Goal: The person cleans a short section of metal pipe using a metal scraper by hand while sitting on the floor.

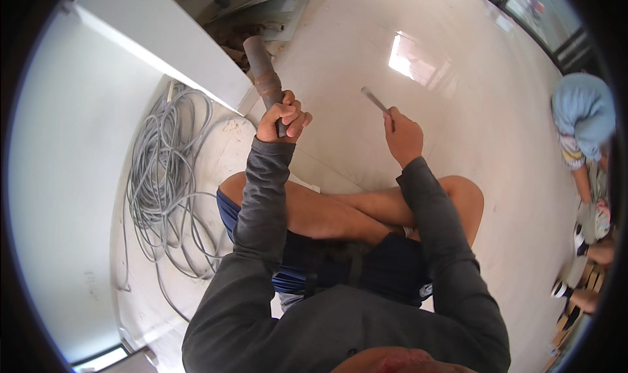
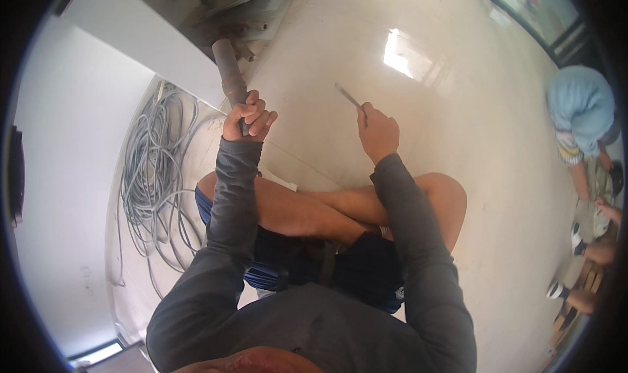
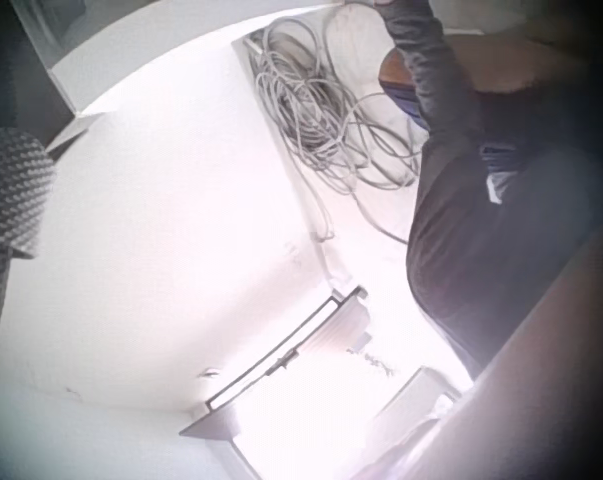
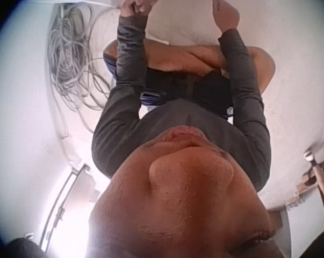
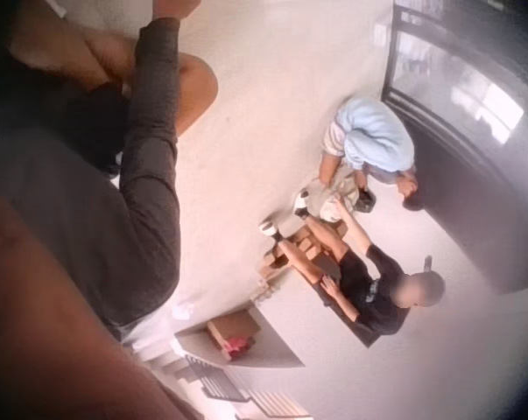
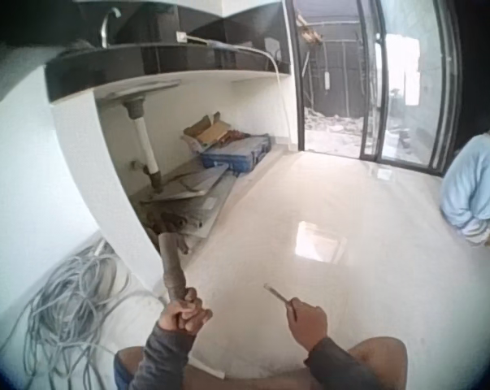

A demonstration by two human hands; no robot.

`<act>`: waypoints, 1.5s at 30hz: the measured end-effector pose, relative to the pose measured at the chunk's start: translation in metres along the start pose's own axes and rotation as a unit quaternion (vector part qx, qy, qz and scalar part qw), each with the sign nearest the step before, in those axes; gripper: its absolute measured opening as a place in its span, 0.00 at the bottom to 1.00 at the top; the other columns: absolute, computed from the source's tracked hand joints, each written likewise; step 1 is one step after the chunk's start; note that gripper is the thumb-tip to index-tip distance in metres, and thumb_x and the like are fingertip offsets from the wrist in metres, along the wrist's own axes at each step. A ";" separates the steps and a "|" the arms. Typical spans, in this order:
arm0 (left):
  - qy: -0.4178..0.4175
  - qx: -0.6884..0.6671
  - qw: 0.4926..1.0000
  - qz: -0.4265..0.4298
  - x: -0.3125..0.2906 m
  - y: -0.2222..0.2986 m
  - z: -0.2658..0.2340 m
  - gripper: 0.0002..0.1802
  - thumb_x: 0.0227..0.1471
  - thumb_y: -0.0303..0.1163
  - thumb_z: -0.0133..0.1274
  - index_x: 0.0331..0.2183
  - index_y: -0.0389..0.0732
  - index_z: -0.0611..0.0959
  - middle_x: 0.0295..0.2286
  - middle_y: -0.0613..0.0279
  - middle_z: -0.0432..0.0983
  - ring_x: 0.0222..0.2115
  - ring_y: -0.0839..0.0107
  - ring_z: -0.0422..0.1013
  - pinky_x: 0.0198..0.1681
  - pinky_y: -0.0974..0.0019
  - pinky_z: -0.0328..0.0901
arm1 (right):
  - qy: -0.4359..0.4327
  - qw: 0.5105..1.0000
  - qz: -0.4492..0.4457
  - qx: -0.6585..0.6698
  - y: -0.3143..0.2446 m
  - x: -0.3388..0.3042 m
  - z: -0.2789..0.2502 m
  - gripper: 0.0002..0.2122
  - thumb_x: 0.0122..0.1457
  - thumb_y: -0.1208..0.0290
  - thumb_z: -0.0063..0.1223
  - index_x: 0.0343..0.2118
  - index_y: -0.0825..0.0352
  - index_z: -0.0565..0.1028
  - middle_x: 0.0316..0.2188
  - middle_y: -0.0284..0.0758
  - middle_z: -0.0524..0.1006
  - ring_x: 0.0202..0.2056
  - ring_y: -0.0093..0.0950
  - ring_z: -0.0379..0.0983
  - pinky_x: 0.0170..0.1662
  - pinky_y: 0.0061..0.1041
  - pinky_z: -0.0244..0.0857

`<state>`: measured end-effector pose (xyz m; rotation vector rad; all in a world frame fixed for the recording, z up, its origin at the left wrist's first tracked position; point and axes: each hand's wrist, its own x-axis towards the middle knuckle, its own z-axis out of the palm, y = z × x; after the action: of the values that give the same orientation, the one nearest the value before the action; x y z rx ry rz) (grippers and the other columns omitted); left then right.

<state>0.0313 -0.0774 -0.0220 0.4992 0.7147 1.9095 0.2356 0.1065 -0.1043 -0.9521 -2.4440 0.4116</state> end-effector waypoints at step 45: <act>0.057 0.700 0.708 0.073 0.005 -0.085 -0.074 0.16 0.35 0.29 0.65 0.27 0.36 0.75 0.20 0.54 0.73 0.20 0.61 0.69 0.28 0.60 0.65 | 0.012 0.960 -0.009 0.281 -0.080 -0.015 -0.022 0.09 0.59 0.65 0.49 0.30 0.65 0.70 0.16 0.41 0.69 0.22 0.44 0.69 0.26 0.40 0.60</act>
<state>0.0399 -0.0643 -0.1343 1.3658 2.2463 1.1594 0.2132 0.0416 -0.0563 -0.6754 -2.1209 1.0125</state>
